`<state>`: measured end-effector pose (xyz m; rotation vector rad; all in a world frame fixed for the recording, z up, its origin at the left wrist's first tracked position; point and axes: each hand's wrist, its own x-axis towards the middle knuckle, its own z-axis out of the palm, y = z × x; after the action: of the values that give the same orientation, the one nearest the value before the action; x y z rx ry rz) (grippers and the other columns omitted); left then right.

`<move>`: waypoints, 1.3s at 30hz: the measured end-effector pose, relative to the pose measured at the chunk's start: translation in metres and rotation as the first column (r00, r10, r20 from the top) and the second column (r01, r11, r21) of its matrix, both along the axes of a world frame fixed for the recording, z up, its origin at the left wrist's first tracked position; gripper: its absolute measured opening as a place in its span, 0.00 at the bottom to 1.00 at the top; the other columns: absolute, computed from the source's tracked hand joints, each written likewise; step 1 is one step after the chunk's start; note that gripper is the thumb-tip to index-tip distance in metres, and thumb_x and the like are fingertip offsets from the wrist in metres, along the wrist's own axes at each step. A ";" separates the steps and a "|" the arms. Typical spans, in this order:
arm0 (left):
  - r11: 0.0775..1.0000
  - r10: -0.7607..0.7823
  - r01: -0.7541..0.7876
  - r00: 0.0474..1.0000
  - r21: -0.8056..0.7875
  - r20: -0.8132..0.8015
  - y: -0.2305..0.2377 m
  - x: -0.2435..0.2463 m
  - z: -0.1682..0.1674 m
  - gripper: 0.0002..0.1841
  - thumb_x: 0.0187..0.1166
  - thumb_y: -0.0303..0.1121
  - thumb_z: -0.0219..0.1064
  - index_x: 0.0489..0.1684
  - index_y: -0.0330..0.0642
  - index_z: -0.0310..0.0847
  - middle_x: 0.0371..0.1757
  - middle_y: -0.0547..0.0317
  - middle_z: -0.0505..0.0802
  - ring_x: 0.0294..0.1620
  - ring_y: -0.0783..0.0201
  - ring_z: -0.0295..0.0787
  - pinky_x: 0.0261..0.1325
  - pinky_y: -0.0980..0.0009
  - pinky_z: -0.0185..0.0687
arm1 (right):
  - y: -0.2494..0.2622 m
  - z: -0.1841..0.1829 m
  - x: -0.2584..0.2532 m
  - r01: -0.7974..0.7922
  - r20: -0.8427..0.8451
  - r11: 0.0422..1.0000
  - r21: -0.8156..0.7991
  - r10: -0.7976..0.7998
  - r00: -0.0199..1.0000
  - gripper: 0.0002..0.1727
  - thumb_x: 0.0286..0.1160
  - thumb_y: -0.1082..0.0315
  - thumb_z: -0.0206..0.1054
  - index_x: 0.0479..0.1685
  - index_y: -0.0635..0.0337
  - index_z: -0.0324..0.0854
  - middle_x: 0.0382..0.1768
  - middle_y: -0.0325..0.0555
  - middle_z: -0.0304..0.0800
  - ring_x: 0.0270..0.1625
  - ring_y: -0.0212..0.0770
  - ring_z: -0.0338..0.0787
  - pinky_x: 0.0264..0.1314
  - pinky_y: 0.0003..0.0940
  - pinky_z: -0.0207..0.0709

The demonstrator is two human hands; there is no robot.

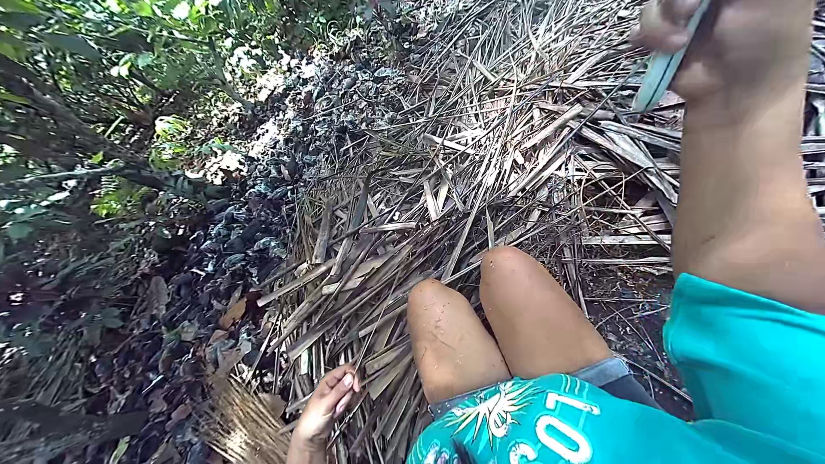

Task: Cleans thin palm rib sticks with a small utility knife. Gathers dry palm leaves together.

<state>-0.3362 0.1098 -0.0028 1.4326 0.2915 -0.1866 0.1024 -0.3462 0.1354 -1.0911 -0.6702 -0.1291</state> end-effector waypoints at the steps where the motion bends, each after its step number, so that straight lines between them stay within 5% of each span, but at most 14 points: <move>1: 1.000 0.020 -0.020 1.000 -0.010 0.011 -0.006 0.006 0.002 0.10 0.75 0.52 0.72 0.32 0.61 0.91 0.13 0.85 0.78 0.11 0.90 0.67 0.16 0.90 0.63 | 0.008 -0.003 -0.016 0.008 0.008 0.997 -0.081 -0.007 1.000 0.13 0.91 0.62 0.43 0.42 0.41 0.73 0.19 0.18 0.75 0.19 0.18 0.73 0.26 0.14 0.71; 3: 0.999 0.015 -0.013 0.999 -0.044 0.048 -0.017 0.020 0.003 0.09 0.76 0.52 0.72 0.33 0.62 0.91 0.13 0.86 0.78 0.11 0.89 0.68 0.17 0.90 0.65 | 0.040 -0.021 -0.063 -0.045 0.012 0.964 -0.262 0.050 0.999 0.19 0.84 0.63 0.49 0.70 0.52 0.71 0.20 0.14 0.71 0.18 0.14 0.70 0.24 0.13 0.69; 5: 0.996 -0.022 0.029 0.997 -0.089 0.078 -0.026 0.031 0.001 0.09 0.78 0.51 0.71 0.34 0.62 0.91 0.13 0.86 0.78 0.12 0.89 0.68 0.18 0.90 0.65 | 0.076 -0.050 -0.108 -0.195 -0.058 0.884 -0.425 0.188 0.980 0.26 0.82 0.64 0.55 0.77 0.65 0.71 0.22 0.25 0.74 0.19 0.16 0.69 0.23 0.15 0.67; 7: 0.985 -0.068 0.081 0.994 -0.152 0.084 -0.031 0.036 -0.004 0.10 0.80 0.49 0.69 0.35 0.60 0.91 0.14 0.85 0.78 0.12 0.89 0.68 0.17 0.90 0.64 | 0.107 -0.076 -0.138 -0.395 -0.169 0.765 -0.509 0.362 0.917 0.30 0.82 0.63 0.59 0.84 0.61 0.68 0.31 0.41 0.84 0.23 0.26 0.73 0.27 0.25 0.72; 10: 0.960 -0.149 0.164 0.985 -0.226 0.082 -0.033 0.037 -0.009 0.10 0.82 0.47 0.67 0.36 0.57 0.91 0.14 0.85 0.78 0.13 0.88 0.69 0.19 0.89 0.65 | 0.135 -0.092 -0.150 -0.716 -0.346 0.602 -0.353 0.628 0.698 0.29 0.86 0.64 0.56 0.87 0.56 0.64 0.23 0.30 0.73 0.18 0.19 0.67 0.22 0.15 0.63; 12: 0.949 -0.175 0.191 0.981 -0.253 0.084 -0.031 0.035 -0.010 0.10 0.83 0.46 0.68 0.36 0.56 0.91 0.14 0.85 0.79 0.13 0.89 0.70 0.19 0.90 0.66 | 0.136 -0.086 -0.141 -0.766 -0.344 0.598 -0.235 0.686 0.641 0.27 0.87 0.65 0.53 0.84 0.60 0.65 0.20 0.25 0.70 0.17 0.16 0.65 0.21 0.13 0.61; 18: 0.970 -0.114 0.112 0.994 -0.215 0.003 -0.002 0.022 -0.015 0.09 0.78 0.49 0.72 0.31 0.60 0.91 0.12 0.86 0.77 0.11 0.89 0.68 0.18 0.89 0.65 | 0.095 -0.046 -0.096 -0.510 -0.102 0.844 -0.165 0.500 0.860 0.24 0.87 0.64 0.51 0.81 0.56 0.67 0.21 0.20 0.73 0.18 0.16 0.69 0.20 0.12 0.63; 24: 0.975 -0.114 0.113 0.993 -0.191 0.006 0.024 0.020 -0.019 0.11 0.78 0.50 0.71 0.30 0.59 0.91 0.12 0.85 0.76 0.11 0.87 0.68 0.18 0.88 0.65 | 0.069 -0.028 -0.087 -0.369 -0.031 0.906 -0.206 0.371 0.928 0.24 0.88 0.62 0.54 0.80 0.55 0.69 0.22 0.19 0.73 0.20 0.15 0.71 0.21 0.11 0.66; 30: 0.967 0.255 -0.254 0.962 -0.023 0.102 -0.003 0.039 -0.006 0.10 0.81 0.46 0.67 0.29 0.61 0.88 0.11 0.83 0.75 0.11 0.86 0.67 0.17 0.87 0.64 | 0.057 -0.032 -0.091 0.031 -0.109 0.991 -0.131 -0.046 0.993 0.23 0.89 0.63 0.47 0.81 0.52 0.63 0.21 0.17 0.72 0.18 0.18 0.72 0.23 0.16 0.71; 32: 0.949 0.264 -0.285 0.952 0.135 0.152 -0.040 0.056 0.008 0.12 0.86 0.41 0.58 0.33 0.60 0.87 0.13 0.84 0.78 0.12 0.87 0.68 0.19 0.88 0.65 | 0.090 -0.061 -0.130 -0.186 -0.236 0.923 -0.337 0.109 0.966 0.25 0.86 0.66 0.51 0.81 0.57 0.65 0.21 0.24 0.75 0.19 0.18 0.72 0.23 0.16 0.71; 35: 0.913 0.155 -0.214 0.969 0.348 0.190 -0.092 0.074 0.019 0.13 0.87 0.32 0.51 0.40 0.47 0.84 0.17 0.83 0.79 0.15 0.87 0.69 0.21 0.88 0.67 | 0.144 -0.107 -0.184 -0.699 -0.458 0.549 -0.458 0.529 0.715 0.32 0.88 0.63 0.56 0.92 0.54 0.56 0.36 0.41 0.81 0.26 0.26 0.71 0.31 0.25 0.69; 37: 0.897 0.052 -0.154 0.967 0.414 0.248 -0.107 0.074 0.017 0.13 0.88 0.32 0.51 0.41 0.41 0.83 0.18 0.82 0.79 0.17 0.87 0.72 0.22 0.88 0.70 | 0.160 -0.117 -0.197 -0.827 -0.492 0.464 -0.317 0.665 0.562 0.30 0.87 0.62 0.56 0.86 0.62 0.62 0.29 0.31 0.74 0.21 0.19 0.66 0.24 0.16 0.63; 39: 0.869 -0.046 -0.108 0.954 0.482 0.298 -0.102 0.064 0.011 0.15 0.91 0.36 0.53 0.42 0.39 0.84 0.22 0.79 0.84 0.22 0.87 0.78 0.29 0.87 0.77 | 0.156 -0.109 -0.188 -0.827 -0.493 0.522 -0.210 0.673 0.551 0.26 0.84 0.59 0.56 0.79 0.61 0.70 0.23 0.22 0.73 0.20 0.15 0.68 0.24 0.13 0.64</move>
<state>-0.2720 0.0075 0.0082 1.9391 0.1104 0.1500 -0.0854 -0.1903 0.0265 -1.0872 -0.8170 1.0376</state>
